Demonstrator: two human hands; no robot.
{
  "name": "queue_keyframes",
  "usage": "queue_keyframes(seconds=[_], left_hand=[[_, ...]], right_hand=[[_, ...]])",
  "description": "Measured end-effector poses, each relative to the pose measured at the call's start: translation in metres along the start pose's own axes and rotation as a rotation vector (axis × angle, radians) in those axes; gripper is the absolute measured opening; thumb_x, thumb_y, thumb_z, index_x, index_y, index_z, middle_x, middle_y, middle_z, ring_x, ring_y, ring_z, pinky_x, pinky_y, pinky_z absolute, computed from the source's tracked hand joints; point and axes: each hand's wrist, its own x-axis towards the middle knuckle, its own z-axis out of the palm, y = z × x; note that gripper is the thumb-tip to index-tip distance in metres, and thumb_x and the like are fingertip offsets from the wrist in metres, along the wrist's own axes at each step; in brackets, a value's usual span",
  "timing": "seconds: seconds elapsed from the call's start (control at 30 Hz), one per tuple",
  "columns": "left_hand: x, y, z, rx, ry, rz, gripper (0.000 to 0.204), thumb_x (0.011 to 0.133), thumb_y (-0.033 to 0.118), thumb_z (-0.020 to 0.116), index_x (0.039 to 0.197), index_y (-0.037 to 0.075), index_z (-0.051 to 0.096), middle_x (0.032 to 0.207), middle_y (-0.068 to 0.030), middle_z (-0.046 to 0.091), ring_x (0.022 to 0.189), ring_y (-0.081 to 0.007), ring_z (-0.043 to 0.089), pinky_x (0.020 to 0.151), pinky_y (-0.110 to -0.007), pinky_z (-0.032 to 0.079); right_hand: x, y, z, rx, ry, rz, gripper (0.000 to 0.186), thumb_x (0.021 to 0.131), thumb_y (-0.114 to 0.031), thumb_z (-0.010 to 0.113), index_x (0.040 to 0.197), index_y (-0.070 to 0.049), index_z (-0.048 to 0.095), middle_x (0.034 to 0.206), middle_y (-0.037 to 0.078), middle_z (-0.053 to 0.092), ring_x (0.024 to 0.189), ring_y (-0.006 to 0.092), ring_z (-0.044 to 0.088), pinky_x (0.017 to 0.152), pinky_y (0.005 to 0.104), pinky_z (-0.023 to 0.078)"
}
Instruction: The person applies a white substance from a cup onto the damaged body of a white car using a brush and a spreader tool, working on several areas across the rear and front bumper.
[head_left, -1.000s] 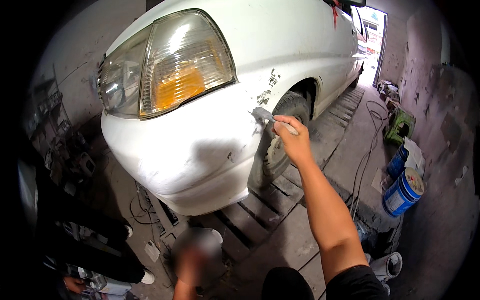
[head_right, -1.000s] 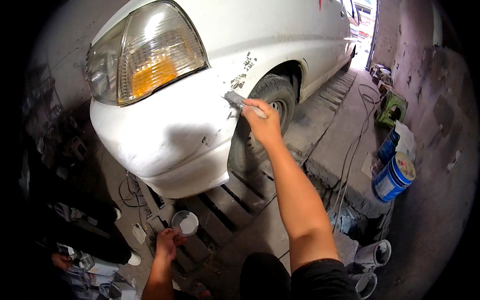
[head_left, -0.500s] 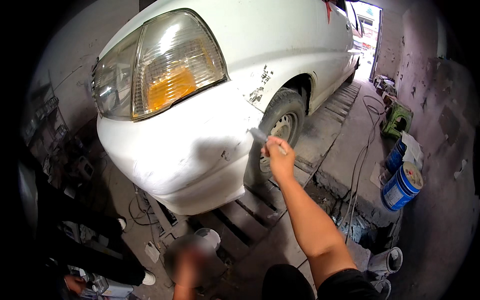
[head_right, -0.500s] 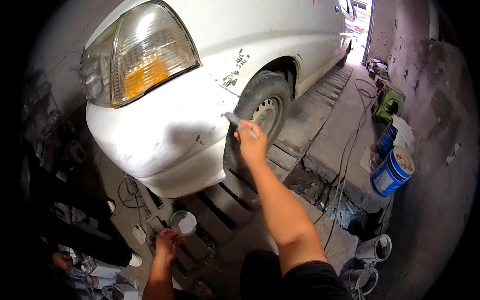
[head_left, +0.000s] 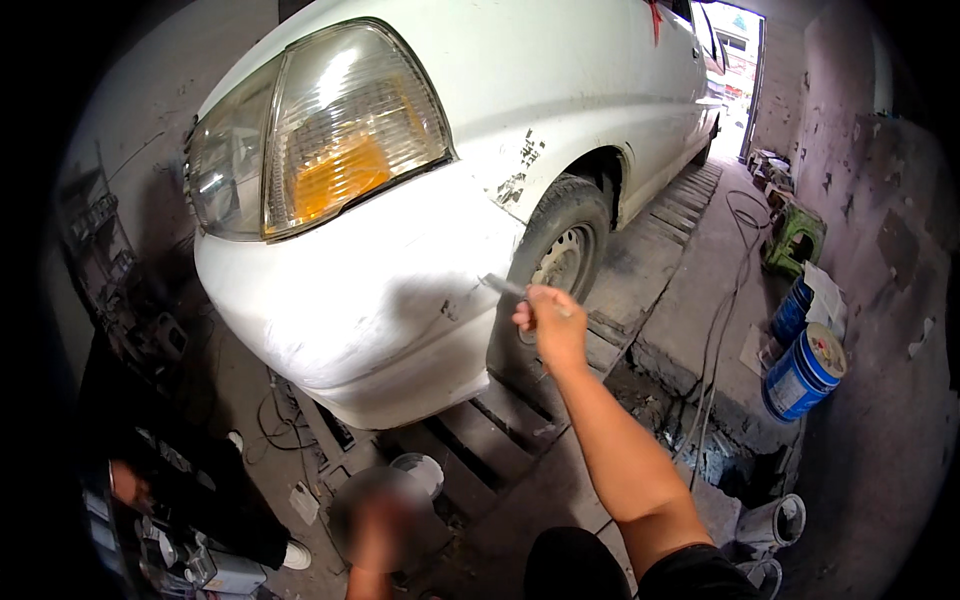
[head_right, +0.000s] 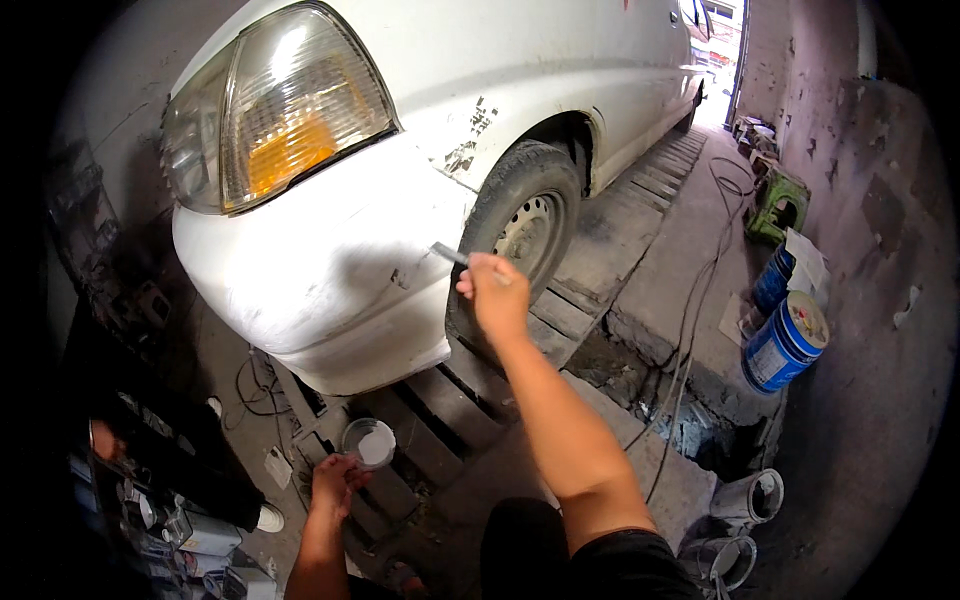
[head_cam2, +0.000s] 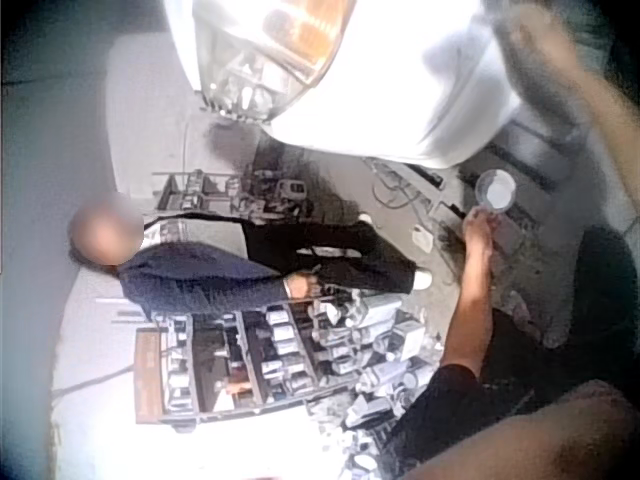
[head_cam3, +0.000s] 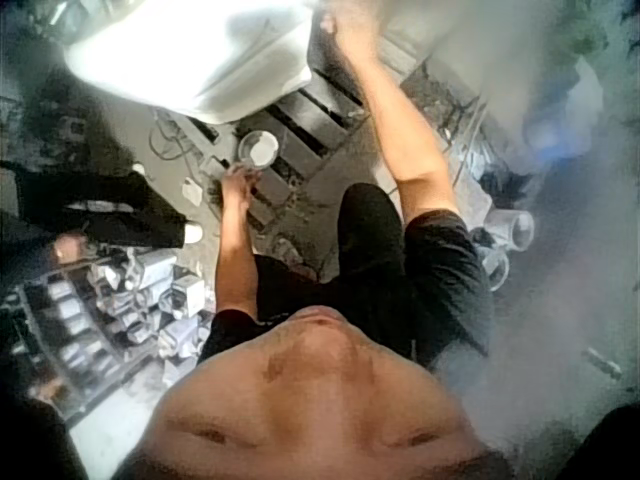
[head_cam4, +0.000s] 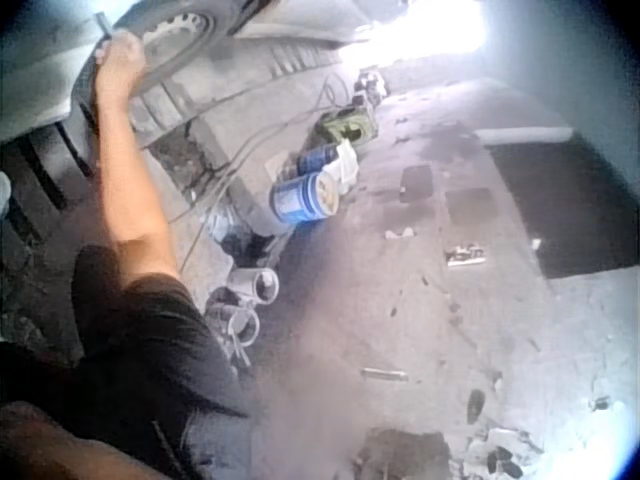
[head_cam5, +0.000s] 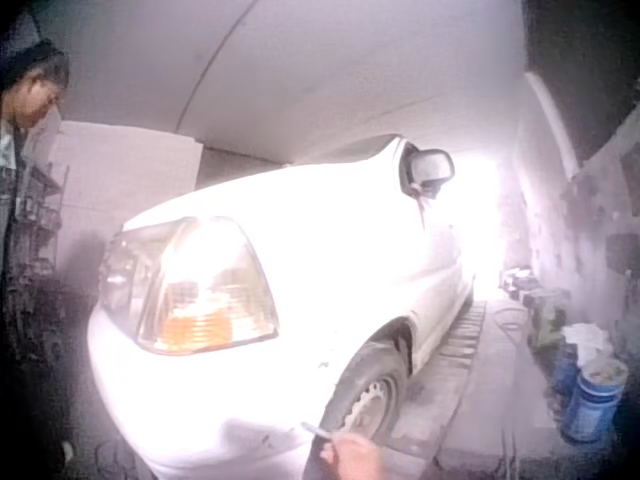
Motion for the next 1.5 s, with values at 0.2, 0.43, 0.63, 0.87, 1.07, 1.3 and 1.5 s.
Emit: queue_keyframes(seconds=[0.2,0.43,0.63,0.87,1.07,1.3,1.5], left_hand=[[-0.013,0.029,0.015,-0.090,-0.054,-0.099,0.009,0.086,0.009,0.057,0.081,0.003,0.052,0.073,-0.0094,0.058,0.063,-0.0191,0.060,0.060,-0.034,0.055],[0.003,-0.006,0.001,0.004,-0.035,0.053,0.007,0.087,0.007,0.053,0.083,0.002,0.053,0.072,-0.0092,0.058,0.063,-0.0204,0.061,0.061,-0.034,0.055],[-0.004,0.010,0.014,-0.091,0.004,-0.048,0.006,0.087,0.007,0.053,0.083,0.002,0.053,0.071,-0.0081,0.057,0.061,-0.0205,0.061,0.058,-0.033,0.055],[-0.001,0.000,0.007,-0.052,-0.014,-0.009,0.008,0.086,0.006,0.053,0.079,0.003,0.051,0.071,-0.0083,0.057,0.060,-0.0208,0.061,0.057,-0.033,0.055],[-0.030,0.077,0.039,-0.196,0.050,-0.298,0.016,0.087,0.013,0.060,0.077,0.003,0.052,0.070,-0.0061,0.055,0.062,-0.0176,0.059,0.059,-0.031,0.053],[-0.027,0.070,0.034,-0.195,0.039,-0.294,0.014,0.087,0.011,0.057,0.078,0.001,0.052,0.072,-0.0069,0.055,0.064,-0.0188,0.060,0.061,-0.033,0.054],[-0.033,0.075,0.035,-0.186,0.061,-0.300,0.010,0.087,0.007,0.053,0.079,0.001,0.052,0.073,-0.0079,0.056,0.063,-0.0204,0.060,0.060,-0.034,0.054]], right_hand=[[0.012,-0.029,0.027,0.109,0.031,-0.228,0.022,0.090,-0.015,0.055,0.098,0.005,0.060,0.077,0.008,0.063,0.064,0.0123,0.059,0.061,0.0219,0.047],[-0.013,-0.025,0.021,-0.044,-0.067,-0.231,0.019,0.090,-0.015,0.056,0.092,0.003,0.063,0.074,0.006,0.063,0.064,0.0105,0.057,0.062,0.0218,0.045],[-0.007,-0.028,0.049,-0.238,-0.037,-0.498,0.023,0.089,-0.020,0.060,0.097,0.000,0.064,0.073,0.001,0.061,0.068,0.0087,0.055,0.065,0.0249,0.046],[-0.015,-0.022,0.023,-0.091,-0.155,-0.351,0.023,0.091,-0.019,0.056,0.098,0.002,0.064,0.076,0.004,0.062,0.069,0.0121,0.058,0.065,0.0248,0.047],[-0.007,-0.009,0.037,-0.368,-0.031,-0.575,0.022,0.089,-0.017,0.058,0.102,0.000,0.064,0.080,0.003,0.063,0.078,0.0088,0.056,0.070,0.0244,0.046],[-0.074,0.073,0.021,-0.436,-0.089,-0.484,0.022,0.087,-0.017,0.060,0.099,0.002,0.064,0.087,0.010,0.067,0.081,0.0163,0.063,0.072,0.0282,0.049],[-0.044,0.022,0.015,-0.093,-0.061,-0.322,0.024,0.090,-0.020,0.058,0.101,0.001,0.064,0.081,0.002,0.064,0.073,0.0068,0.056,0.068,0.0218,0.045]])
